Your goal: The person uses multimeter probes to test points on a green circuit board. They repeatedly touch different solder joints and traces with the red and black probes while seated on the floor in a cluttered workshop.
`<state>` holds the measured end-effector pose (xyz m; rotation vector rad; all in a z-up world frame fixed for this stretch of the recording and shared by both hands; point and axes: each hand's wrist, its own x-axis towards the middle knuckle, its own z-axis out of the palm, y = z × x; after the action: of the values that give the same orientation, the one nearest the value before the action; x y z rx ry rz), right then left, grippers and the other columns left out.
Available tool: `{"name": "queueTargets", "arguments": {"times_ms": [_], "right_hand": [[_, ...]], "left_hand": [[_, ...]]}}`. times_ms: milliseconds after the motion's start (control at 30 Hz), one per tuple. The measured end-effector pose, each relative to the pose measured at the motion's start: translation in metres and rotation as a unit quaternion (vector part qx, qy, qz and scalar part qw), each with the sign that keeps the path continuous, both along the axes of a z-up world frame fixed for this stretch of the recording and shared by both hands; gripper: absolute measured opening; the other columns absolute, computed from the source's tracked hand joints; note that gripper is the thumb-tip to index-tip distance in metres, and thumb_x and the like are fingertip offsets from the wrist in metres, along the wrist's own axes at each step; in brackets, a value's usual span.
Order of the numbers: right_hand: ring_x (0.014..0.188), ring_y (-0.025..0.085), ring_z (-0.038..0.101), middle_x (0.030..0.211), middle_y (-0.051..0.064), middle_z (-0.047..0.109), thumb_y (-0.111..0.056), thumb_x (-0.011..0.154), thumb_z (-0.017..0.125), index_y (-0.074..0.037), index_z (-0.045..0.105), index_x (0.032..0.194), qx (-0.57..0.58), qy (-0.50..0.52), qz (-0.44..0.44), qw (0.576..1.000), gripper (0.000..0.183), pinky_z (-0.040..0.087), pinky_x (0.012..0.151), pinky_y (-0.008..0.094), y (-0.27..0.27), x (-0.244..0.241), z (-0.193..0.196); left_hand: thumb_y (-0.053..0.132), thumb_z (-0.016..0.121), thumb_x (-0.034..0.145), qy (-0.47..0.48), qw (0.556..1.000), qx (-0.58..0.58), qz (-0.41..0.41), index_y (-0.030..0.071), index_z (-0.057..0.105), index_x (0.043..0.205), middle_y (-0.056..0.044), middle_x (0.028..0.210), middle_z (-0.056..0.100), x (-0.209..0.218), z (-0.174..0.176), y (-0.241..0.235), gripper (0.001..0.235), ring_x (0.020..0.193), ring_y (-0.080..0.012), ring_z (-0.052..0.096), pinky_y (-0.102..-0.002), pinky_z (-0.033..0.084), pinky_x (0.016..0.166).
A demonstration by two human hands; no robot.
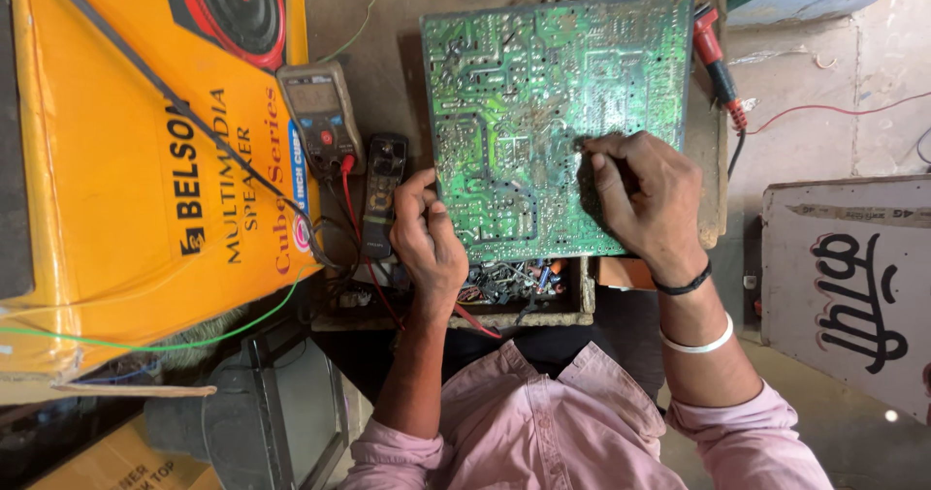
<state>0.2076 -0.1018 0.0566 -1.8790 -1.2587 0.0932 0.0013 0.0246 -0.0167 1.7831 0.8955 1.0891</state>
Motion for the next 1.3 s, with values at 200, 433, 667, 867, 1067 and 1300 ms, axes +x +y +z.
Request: {"name": "queueTargets", "arguments": {"times_ms": [200,433,667,867,1067,1300], "right_hand": [[0.066,0.022,0.065,0.089,0.01,0.074,-0.004,0.099,0.07,-0.003,0.07,0.1,-0.022,-0.001,0.032,0.999,0.002,0.05,0.061,0.034,0.006,0.0,-0.004],[0.084,0.027,0.07,0.098,0.009,0.074,-0.004,0.096,0.07,-0.005,0.07,0.103,-0.007,-0.081,0.111,0.991,0.008,0.055,0.076,0.038,0.01,-0.005,0.004],[0.083,0.027,0.07,0.097,0.008,0.073,-0.004,0.098,0.072,-0.005,0.07,0.103,-0.029,-0.098,0.106,0.989,0.005,0.055,0.076,0.038,0.014,-0.007,0.007],[0.081,0.028,0.07,0.094,0.009,0.072,-0.003,0.094,0.072,-0.005,0.071,0.102,-0.028,-0.11,0.097,0.989,0.009,0.054,0.074,0.039,0.012,-0.006,0.001],[0.08,0.03,0.065,0.089,0.011,0.067,-0.006,0.094,0.07,-0.005,0.072,0.101,0.02,0.003,0.112,0.994,0.008,0.053,0.073,0.041,0.002,0.006,0.0],[0.094,0.026,0.065,0.1,0.006,0.067,-0.008,0.097,0.068,-0.011,0.07,0.117,0.08,-0.027,0.095,0.992,0.02,0.053,0.084,0.039,-0.014,0.0,0.006]], "left_hand": [[-0.001,0.044,0.097,-0.002,1.0,-0.02,-0.003,-0.001,0.058,0.128,-0.004,0.079,0.051,-0.001,0.004,-0.003,0.034,0.067,-0.0126,0.047,-0.032,0.04,0.06],[0.001,0.045,0.1,0.004,1.0,-0.008,0.005,-0.001,0.058,0.129,-0.006,0.082,0.053,-0.002,0.004,-0.004,0.032,0.069,-0.0129,0.048,-0.032,0.041,0.062],[0.001,0.044,0.099,0.01,0.999,-0.038,0.006,-0.001,0.058,0.129,-0.006,0.083,0.054,-0.003,0.002,-0.004,0.033,0.067,-0.0123,0.047,-0.031,0.04,0.06],[0.003,0.045,0.1,0.015,0.999,-0.03,0.008,0.0,0.058,0.13,-0.005,0.082,0.054,-0.006,-0.004,-0.006,0.033,0.069,-0.0127,0.049,-0.031,0.042,0.063],[0.015,0.047,0.105,-0.028,0.999,-0.023,0.013,-0.001,0.06,0.132,-0.01,0.103,0.061,-0.002,-0.011,-0.006,0.034,0.092,-0.019,0.056,-0.033,0.049,0.086],[0.008,0.046,0.096,0.052,0.996,0.019,0.066,-0.003,0.064,0.127,-0.01,0.096,0.059,-0.002,-0.008,-0.005,0.038,0.085,-0.0212,0.056,-0.035,0.047,0.078]]}}
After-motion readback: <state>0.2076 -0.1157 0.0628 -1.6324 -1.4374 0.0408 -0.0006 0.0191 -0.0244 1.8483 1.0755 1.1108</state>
